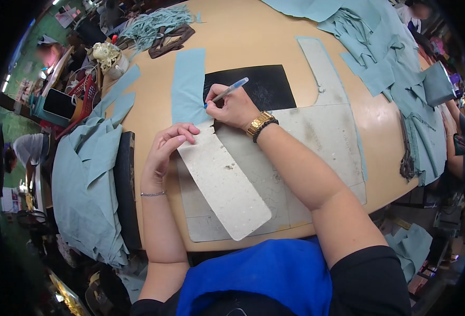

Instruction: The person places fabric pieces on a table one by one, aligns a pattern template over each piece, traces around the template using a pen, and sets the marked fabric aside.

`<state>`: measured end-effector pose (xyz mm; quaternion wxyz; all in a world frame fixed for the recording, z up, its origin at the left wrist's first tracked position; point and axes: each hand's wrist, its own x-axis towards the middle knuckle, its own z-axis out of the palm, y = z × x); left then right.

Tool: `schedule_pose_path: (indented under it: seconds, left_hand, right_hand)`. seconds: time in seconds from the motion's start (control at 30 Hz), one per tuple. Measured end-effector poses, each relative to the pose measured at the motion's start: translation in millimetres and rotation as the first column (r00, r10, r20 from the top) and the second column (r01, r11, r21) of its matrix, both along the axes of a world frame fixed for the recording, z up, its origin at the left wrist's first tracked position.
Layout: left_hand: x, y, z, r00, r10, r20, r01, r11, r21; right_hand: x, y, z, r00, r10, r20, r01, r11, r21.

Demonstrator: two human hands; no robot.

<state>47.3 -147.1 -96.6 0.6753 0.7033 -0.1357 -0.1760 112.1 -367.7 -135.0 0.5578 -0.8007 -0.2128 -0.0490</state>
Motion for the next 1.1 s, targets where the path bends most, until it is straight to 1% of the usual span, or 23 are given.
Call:
schedule_pose_path:
  seconds: [0.1,0.2,0.3,0.33,0.4,0.43,0.47,0.5,0.53,0.57,0.6,0.67,0.7,0.77,0.83,0.87,0.9,0.97,1.03,1.07,1.1]
  left_hand:
    - [-0.1,-2.0,-1.7,1.000,0.007,0.006,-0.007,1.000,0.004]
    - [1.8,-1.6,-5.9,1.000,0.002,0.017,-0.002,1.000,0.009]
    - [5.4,1.6,-9.8,0.997,-0.013,0.070,0.016,0.999,-0.047]
    - [5.7,2.4,-11.3,0.999,0.044,0.027,-0.042,0.996,-0.082]
    - [7.6,1.1,-18.0,0.989,0.136,-0.061,-0.143,0.978,-0.153]
    - [9.9,1.3,-25.9,0.981,0.192,-0.040,-0.195,0.976,-0.094]
    - [12.1,2.1,-33.3,0.970,0.241,-0.018,-0.241,0.970,-0.042]
    - [11.3,0.7,-33.9,0.967,0.243,-0.074,-0.247,0.968,-0.047]
    - [12.3,4.6,-36.5,0.974,0.205,-0.092,-0.210,0.977,-0.044]
    - [4.4,-5.5,-25.6,0.959,0.276,-0.064,-0.280,0.958,-0.061]
    - [-2.8,-13.8,-13.2,0.936,0.351,-0.038,-0.352,0.933,-0.075]
    - [-3.1,-28.6,-18.3,0.838,0.544,0.044,-0.538,0.837,-0.100]
    - [-3.3,-32.9,-22.9,0.766,0.637,0.087,-0.627,0.770,-0.117]
    - [3.5,-3.2,-45.5,0.893,0.415,0.173,-0.414,0.909,-0.043]
    - [8.0,2.6,-55.2,0.935,0.292,0.199,-0.293,0.956,-0.024]
    - [9.2,2.0,-59.1,0.937,0.292,0.192,-0.288,0.956,-0.051]
    - [6.5,0.6,-53.6,0.941,0.252,0.228,-0.252,0.967,-0.029]
    - [11.2,-2.0,-55.9,0.947,0.199,0.253,-0.193,0.980,-0.048]
    - [23.9,1.8,-69.8,0.951,0.170,0.260,-0.163,0.985,-0.050]
    - [23.2,5.2,-78.2,0.969,0.182,0.167,-0.170,0.982,-0.083]
    - [16.7,1.8,-77.6,0.980,0.188,0.072,-0.179,0.977,-0.116]
  right_hand:
    - [-0.5,-2.1,3.8,0.999,-0.021,-0.027,0.019,0.999,-0.044]
    - [1.5,-1.1,-0.1,1.000,-0.002,0.026,0.002,1.000,-0.024]
    - [1.6,-3.6,1.2,0.999,-0.042,0.003,0.042,0.999,-0.012]
    - [0.2,-5.5,3.4,0.994,-0.068,-0.090,0.079,0.989,0.125]
    - [-5.4,-19.3,8.7,0.958,-0.092,-0.270,0.192,0.908,0.371]
    - [-13.7,-38.4,15.7,0.960,-0.054,-0.276,0.168,0.897,0.409]
    - [-28.8,-60.1,23.0,0.954,-0.077,-0.289,0.198,0.888,0.416]
    - [-46.2,-83.2,31.1,0.940,-0.226,-0.254,0.292,0.921,0.259]
    - [-64.8,-108.2,37.3,0.910,-0.365,-0.197,0.389,0.916,0.100]
    - [-85.0,-138.7,40.2,0.877,-0.478,-0.055,0.469,0.875,-0.122]
    - [-107.3,-169.4,41.3,0.832,-0.545,0.101,0.546,0.773,-0.322]
    - [-151.8,-216.9,38.7,0.774,-0.613,0.158,0.619,0.679,-0.395]
    - [-172.4,-229.5,37.4,0.756,-0.644,0.115,0.619,0.648,-0.444]
    - [-205.4,-244.3,33.4,0.709,-0.704,0.026,0.606,0.591,-0.532]
    - [-214.1,-254.4,20.2,0.736,-0.677,0.005,0.615,0.664,-0.425]
    - [-217.5,-259.1,13.7,0.750,-0.661,0.000,0.615,0.697,-0.369]
    - [-217.6,-262.2,11.7,0.739,-0.671,-0.062,0.633,0.722,-0.279]
    - [-210.0,-267.9,9.8,0.728,-0.660,-0.187,0.655,0.750,-0.093]
    - [-210.3,-266.2,29.5,0.709,-0.563,-0.425,0.654,0.750,0.099]
    - [-213.5,-267.0,41.2,0.694,-0.485,-0.531,0.657,0.730,0.191]
    - [-218.8,-269.9,51.6,0.706,-0.436,-0.558,0.597,0.790,0.138]
